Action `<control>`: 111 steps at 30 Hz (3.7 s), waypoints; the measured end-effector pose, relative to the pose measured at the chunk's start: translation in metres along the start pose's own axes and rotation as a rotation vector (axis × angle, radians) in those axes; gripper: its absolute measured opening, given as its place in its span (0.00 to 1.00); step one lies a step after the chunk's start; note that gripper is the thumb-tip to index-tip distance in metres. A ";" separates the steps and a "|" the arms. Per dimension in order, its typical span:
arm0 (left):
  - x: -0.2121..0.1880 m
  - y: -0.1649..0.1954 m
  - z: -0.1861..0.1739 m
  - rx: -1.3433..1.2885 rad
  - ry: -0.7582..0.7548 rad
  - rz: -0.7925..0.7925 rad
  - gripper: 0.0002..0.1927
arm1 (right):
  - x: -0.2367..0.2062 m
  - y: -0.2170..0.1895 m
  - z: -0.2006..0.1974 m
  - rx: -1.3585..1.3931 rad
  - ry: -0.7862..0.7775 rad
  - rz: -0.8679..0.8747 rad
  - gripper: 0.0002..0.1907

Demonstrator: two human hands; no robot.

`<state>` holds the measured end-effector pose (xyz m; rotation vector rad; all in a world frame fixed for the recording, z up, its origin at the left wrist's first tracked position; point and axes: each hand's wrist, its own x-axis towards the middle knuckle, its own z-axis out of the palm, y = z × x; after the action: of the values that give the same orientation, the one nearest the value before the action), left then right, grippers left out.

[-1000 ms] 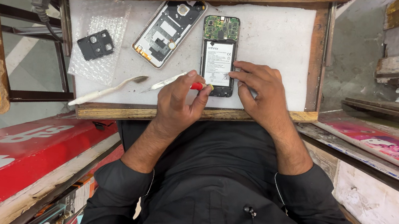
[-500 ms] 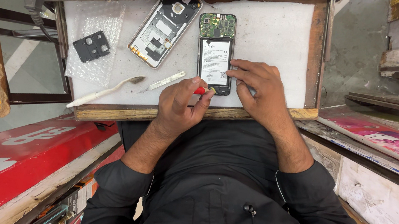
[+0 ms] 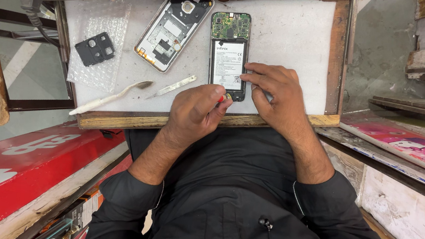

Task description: The person works on a disassembled mobile phone, using a screwdriver to remove and reinsert screws on the motherboard and battery area. They handle the phone's internal components and a camera module, adjusting parts and using tools to secure them.

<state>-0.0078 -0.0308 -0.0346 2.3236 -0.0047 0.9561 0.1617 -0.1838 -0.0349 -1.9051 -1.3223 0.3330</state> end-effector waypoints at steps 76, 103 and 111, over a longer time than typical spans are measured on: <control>0.028 0.010 -0.019 -0.077 -0.274 -0.247 0.27 | 0.005 -0.006 -0.002 -0.002 -0.007 0.036 0.17; 0.006 -0.068 -0.067 0.045 0.318 -0.459 0.37 | 0.002 -0.005 0.000 0.037 0.016 0.032 0.17; -0.006 -0.056 -0.053 -0.171 0.337 -0.570 0.38 | 0.001 -0.002 0.000 0.026 0.014 0.020 0.17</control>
<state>-0.0331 0.0419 -0.0400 1.8239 0.6501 0.9813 0.1610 -0.1823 -0.0334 -1.8969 -1.2847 0.3454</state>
